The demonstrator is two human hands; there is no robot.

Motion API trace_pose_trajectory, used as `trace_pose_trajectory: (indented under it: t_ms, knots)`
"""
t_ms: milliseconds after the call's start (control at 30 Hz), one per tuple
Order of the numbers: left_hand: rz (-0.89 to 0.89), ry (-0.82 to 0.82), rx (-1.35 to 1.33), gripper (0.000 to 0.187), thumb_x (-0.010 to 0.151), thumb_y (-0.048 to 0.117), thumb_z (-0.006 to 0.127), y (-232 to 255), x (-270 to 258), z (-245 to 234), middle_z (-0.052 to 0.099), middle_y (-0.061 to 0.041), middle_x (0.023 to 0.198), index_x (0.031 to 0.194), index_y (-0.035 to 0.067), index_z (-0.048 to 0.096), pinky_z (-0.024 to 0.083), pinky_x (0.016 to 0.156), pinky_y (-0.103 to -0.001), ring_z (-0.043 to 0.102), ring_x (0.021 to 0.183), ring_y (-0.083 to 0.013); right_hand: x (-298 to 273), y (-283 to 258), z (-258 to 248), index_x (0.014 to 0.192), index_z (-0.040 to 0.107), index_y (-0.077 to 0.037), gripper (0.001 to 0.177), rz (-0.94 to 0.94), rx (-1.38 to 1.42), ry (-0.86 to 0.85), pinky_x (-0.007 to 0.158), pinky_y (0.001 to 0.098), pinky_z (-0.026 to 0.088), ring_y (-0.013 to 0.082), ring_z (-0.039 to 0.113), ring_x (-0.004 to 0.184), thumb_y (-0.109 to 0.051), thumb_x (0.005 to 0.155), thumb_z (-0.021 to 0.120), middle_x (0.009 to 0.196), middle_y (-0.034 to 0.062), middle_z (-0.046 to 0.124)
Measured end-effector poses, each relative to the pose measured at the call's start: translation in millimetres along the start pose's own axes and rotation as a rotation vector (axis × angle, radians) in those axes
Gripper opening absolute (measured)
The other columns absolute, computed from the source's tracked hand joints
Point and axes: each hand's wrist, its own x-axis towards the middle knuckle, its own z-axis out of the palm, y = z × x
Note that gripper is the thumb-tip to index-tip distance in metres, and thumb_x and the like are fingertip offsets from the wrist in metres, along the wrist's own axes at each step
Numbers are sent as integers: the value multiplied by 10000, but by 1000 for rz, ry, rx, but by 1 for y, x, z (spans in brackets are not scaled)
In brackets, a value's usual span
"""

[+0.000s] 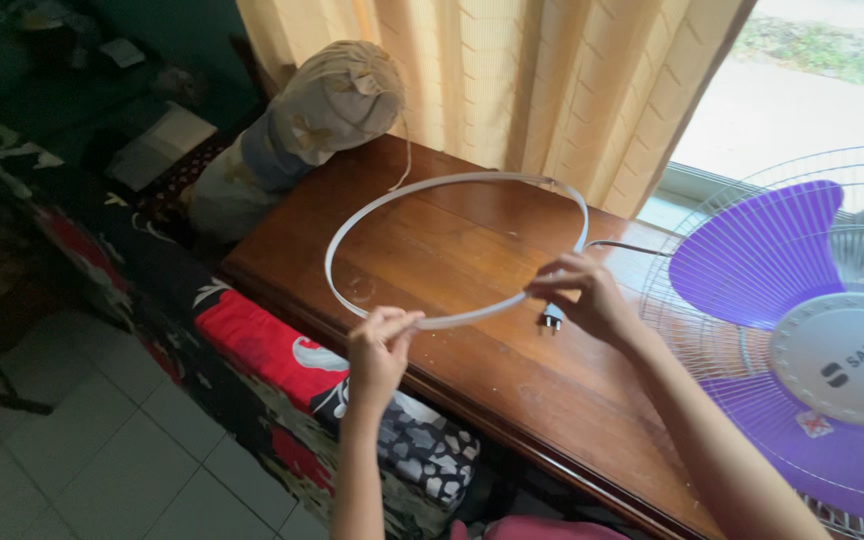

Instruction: The person disassembles a purple table fan by removing the front grille, unscrewing the central hub, detaching the fan blades, and removing the rear grille and motor housing components. The parts are placed on a wooden table.

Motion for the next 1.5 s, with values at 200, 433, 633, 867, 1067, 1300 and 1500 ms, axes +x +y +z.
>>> trace_pose_trajectory:
  t_ms: [200, 433, 633, 867, 1067, 1300, 1500]
  knots:
    - [22, 34, 41, 187, 790, -2, 764, -60, -39, 30, 724, -142, 914, 974, 16, 795, 560, 699, -347, 711, 794, -281, -38, 33, 60, 977, 836, -184, 179, 204, 54, -100, 733, 364, 565, 238, 668, 927, -119, 814, 800, 1070, 46, 712]
    - [-92, -27, 27, 117, 804, 31, 750, -85, -58, 47, 750, -141, 894, 914, 0, 778, 575, 733, -357, 737, 823, -293, -57, 47, 89, 927, 837, -156, 141, 90, -48, -2, 887, 416, 553, 291, 666, 1017, -129, 793, 806, 1108, 108, 673]
    - [-151, -81, 83, 105, 797, 84, 749, -79, -61, 54, 753, -123, 923, 880, 21, 762, 568, 842, -382, 730, 900, -306, -65, 35, 81, 946, 808, -109, 135, 287, 52, -151, 865, 376, 586, 273, 726, 956, -125, 813, 787, 1094, 95, 722]
    - [-84, -23, 251, 203, 758, 144, 804, -47, -45, 79, 734, -108, 1057, 952, 93, 777, 376, 963, -543, 671, 1015, -347, -58, 11, 39, 1120, 744, -94, 302, 288, 31, -98, 922, 391, 556, 304, 690, 1063, -89, 819, 756, 1175, 111, 697]
    - [-33, -229, -133, 213, 873, 162, 735, 0, -13, 144, 708, -161, 1095, 1048, 42, 714, 525, 942, -411, 682, 1048, -345, -59, -32, -41, 1214, 698, -91, 420, 372, -66, 28, 970, 412, 520, 323, 642, 1156, -108, 804, 789, 1239, 136, 664]
    - [74, -478, -309, 496, 918, 296, 717, 46, 17, 257, 621, -232, 1275, 1281, -13, 579, 465, 1027, -422, 603, 1213, -372, -94, -85, -147, 1207, 689, -57, 388, 400, -306, 333, 954, 384, 548, 295, 682, 1128, -117, 834, 777, 1213, 155, 697]
    - [-38, -543, -371, 678, 922, 493, 645, 66, 54, 362, 559, -276, 1358, 1381, 10, 517, 418, 1098, -442, 547, 1285, -386, -163, -93, -223, 1194, 704, -32, 282, 666, -641, 766, 1031, 404, 525, 299, 673, 1161, -90, 921, 746, 1203, 154, 708]
